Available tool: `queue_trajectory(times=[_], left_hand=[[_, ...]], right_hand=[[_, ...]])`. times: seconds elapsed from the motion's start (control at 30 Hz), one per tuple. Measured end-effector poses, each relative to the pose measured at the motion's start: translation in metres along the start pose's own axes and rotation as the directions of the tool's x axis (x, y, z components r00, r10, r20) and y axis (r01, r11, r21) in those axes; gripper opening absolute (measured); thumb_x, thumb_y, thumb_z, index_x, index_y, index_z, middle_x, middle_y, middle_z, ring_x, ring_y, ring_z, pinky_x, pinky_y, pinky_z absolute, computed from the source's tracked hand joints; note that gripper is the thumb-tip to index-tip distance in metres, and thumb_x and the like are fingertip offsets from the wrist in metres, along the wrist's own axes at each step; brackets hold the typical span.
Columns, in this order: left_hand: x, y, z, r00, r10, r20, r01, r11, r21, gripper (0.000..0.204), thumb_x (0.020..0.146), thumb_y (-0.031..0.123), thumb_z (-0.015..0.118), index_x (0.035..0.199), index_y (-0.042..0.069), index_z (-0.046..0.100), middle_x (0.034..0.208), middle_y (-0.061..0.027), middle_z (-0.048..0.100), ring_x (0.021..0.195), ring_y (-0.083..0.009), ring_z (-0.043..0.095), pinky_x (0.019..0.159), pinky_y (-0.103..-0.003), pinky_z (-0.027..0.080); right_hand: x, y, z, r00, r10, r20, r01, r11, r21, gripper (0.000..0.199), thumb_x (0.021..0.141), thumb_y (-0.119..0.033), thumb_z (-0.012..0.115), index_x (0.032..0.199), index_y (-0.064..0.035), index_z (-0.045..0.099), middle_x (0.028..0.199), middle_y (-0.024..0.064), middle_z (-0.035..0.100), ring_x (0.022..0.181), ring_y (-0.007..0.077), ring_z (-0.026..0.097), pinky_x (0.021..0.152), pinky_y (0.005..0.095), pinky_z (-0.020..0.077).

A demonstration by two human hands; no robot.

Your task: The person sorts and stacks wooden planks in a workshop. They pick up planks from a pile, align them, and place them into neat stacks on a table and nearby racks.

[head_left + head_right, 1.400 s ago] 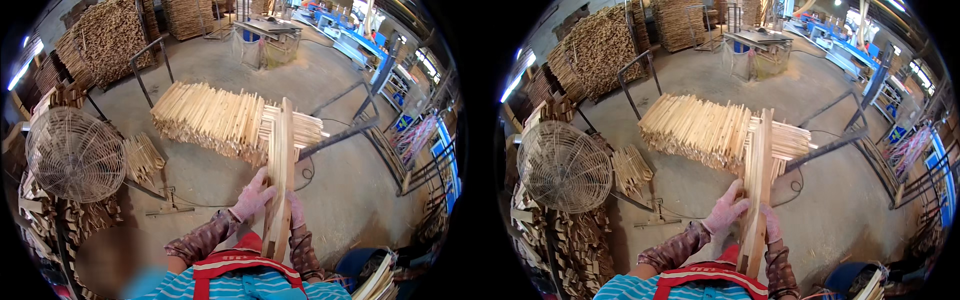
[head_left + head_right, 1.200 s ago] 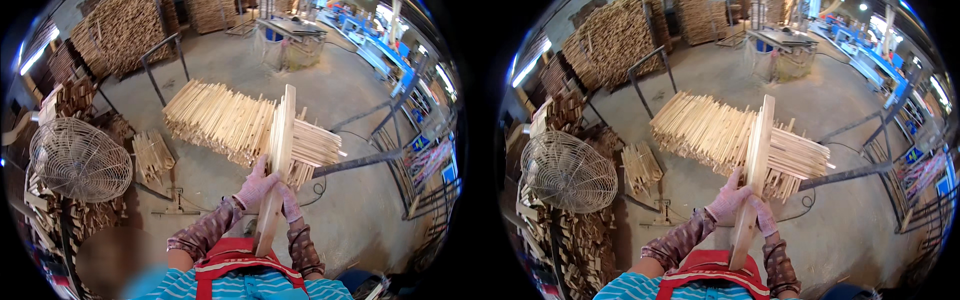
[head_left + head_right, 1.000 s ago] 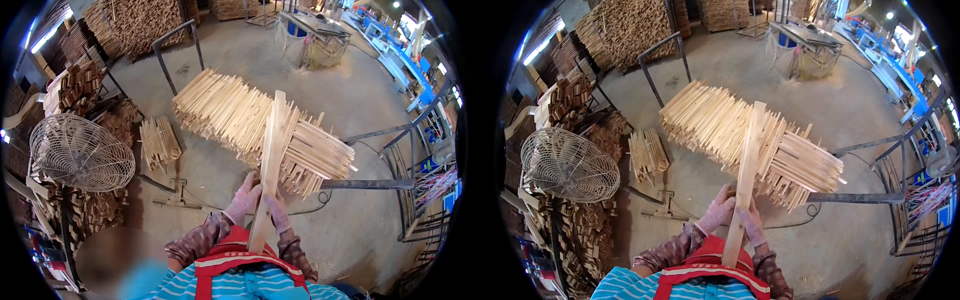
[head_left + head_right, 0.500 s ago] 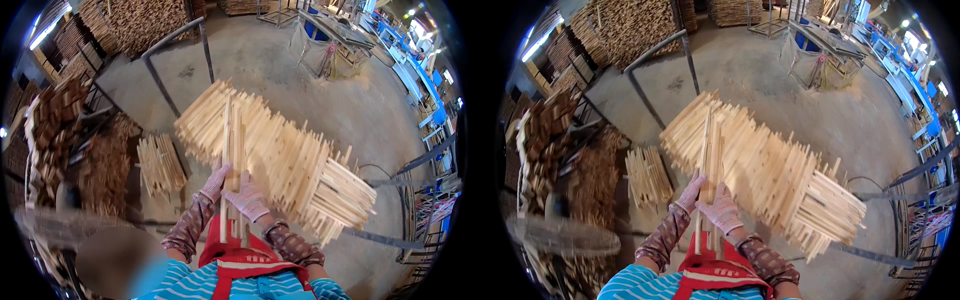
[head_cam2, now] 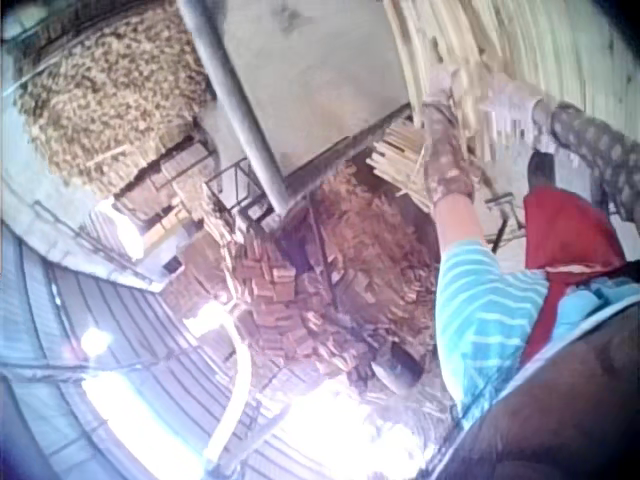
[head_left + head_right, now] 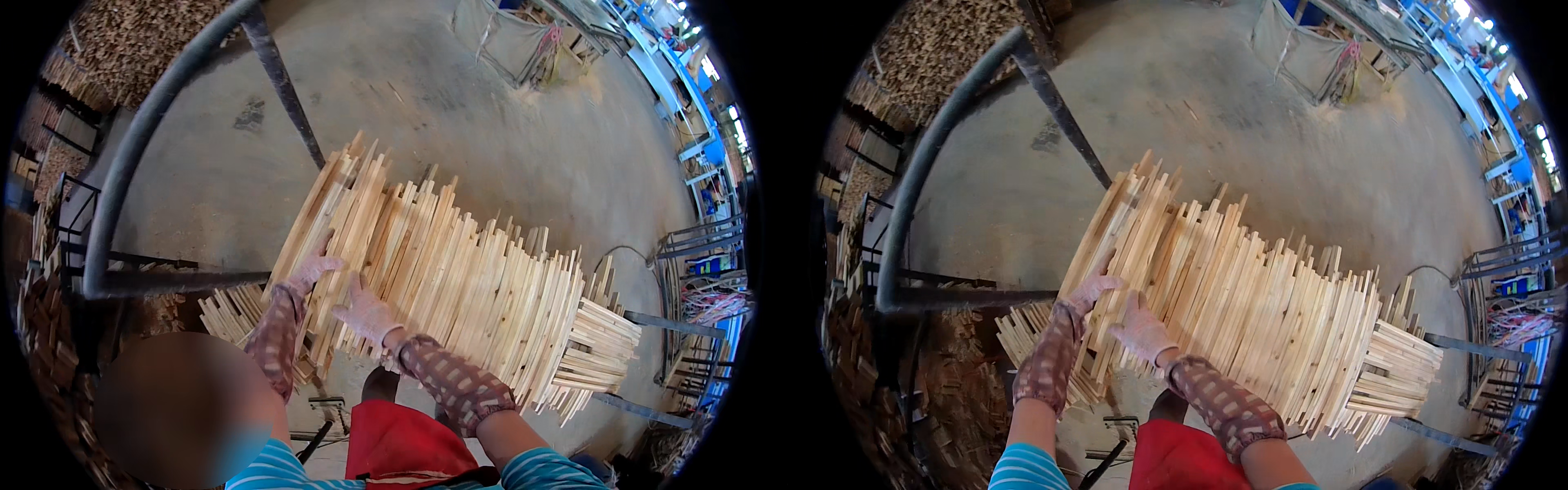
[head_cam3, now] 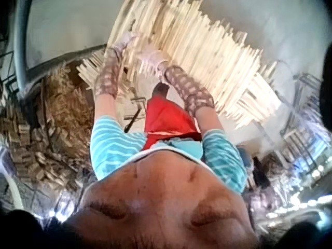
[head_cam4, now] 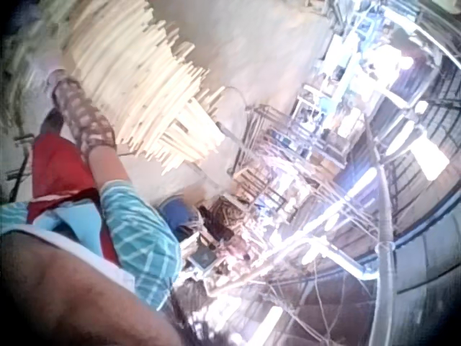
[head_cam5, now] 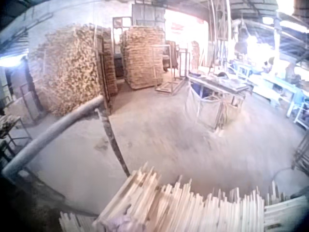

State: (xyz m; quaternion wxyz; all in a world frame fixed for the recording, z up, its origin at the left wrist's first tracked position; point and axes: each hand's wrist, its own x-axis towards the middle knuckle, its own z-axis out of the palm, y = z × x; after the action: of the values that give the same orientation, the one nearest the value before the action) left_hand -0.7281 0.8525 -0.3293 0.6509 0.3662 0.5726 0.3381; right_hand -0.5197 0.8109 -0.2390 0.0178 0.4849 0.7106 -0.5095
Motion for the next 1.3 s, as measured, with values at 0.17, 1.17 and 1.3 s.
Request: queue_trajectory(times=[0.17,1.17,1.3], left_hand=[[0.055,-0.044,-0.007,0.983,-0.181,0.026,0.179,0.981,0.078,0.115,0.068,0.014,0.082,0.162,0.003,0.016,0.16,-0.0226,0.034,0.149,-0.0327,0.031,0.122,-0.037,0.025],[-0.105,-0.148,0.232,0.611,-0.054,0.79,-0.782,-0.198,0.592,0.019,0.089,0.018,0.067,0.091,0.002,0.056,0.087,-0.0151,0.064,0.076,-0.0274,0.062,0.066,-0.045,0.052],[-0.189,-0.051,0.406,0.51,-0.523,0.683,-0.852,-0.201,0.483,0.063,0.086,0.041,0.072,0.131,-0.001,0.057,0.116,-0.028,0.063,0.108,-0.0403,0.061,0.089,-0.047,0.052]], right_hand=[[0.026,0.035,-0.01,0.96,0.117,0.256,-0.104,0.993,-0.064,0.063,0.092,-0.043,0.06,0.136,0.0023,0.053,0.13,0.0242,0.063,0.122,0.0411,0.059,0.103,0.044,0.0465],[-0.515,0.242,0.203,0.636,0.752,-0.172,-0.415,0.521,0.746,0.044,0.091,-0.041,0.058,0.116,-0.0081,0.072,0.114,0.0222,0.07,0.107,0.0388,0.066,0.094,0.0448,0.0511],[-0.538,0.309,0.234,0.732,0.479,-0.485,-0.363,0.876,0.317,0.045,0.092,-0.045,0.057,0.113,-0.007,0.069,0.117,0.0194,0.069,0.109,0.0384,0.064,0.094,0.046,0.05]])
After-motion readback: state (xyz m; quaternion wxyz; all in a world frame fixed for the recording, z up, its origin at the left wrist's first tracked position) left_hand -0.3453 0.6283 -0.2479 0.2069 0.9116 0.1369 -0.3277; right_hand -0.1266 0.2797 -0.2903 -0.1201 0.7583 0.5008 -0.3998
